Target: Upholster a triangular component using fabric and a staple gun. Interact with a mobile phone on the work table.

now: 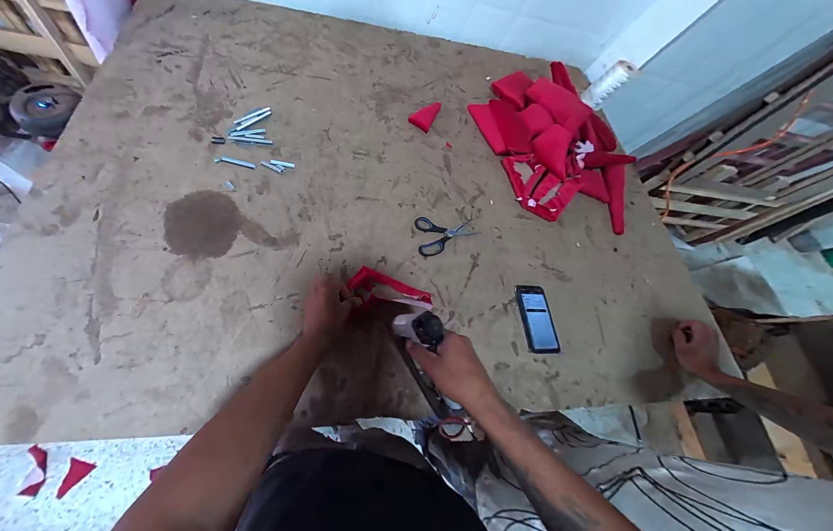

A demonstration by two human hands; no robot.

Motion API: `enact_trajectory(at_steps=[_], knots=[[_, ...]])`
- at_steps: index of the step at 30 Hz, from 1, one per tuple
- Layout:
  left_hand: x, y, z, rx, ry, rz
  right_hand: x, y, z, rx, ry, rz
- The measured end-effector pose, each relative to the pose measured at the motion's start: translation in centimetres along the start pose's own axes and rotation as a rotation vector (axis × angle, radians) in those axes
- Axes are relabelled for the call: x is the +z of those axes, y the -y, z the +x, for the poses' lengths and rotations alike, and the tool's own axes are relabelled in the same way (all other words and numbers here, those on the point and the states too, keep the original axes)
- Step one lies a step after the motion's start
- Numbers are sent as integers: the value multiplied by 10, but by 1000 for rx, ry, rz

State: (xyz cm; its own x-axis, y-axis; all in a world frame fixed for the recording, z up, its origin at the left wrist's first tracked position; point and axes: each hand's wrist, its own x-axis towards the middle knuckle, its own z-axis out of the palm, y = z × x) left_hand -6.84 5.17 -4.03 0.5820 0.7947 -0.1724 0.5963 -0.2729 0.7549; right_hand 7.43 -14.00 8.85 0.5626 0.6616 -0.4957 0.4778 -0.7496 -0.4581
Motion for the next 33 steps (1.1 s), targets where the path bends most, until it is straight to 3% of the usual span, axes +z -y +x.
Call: enact_trajectory(at_steps=[4,16,28,33], knots=[[-4,2,-1,27,-1,6,14,32,14,-42,15,-23],[-5,10,11,40,40,-3,30,71,40,50,22,-125],[-10,9,13,51,82,31,40,83,32,57,86,-149],[-26,8,-1,140,93,95,31,83,33,34,125,-107]])
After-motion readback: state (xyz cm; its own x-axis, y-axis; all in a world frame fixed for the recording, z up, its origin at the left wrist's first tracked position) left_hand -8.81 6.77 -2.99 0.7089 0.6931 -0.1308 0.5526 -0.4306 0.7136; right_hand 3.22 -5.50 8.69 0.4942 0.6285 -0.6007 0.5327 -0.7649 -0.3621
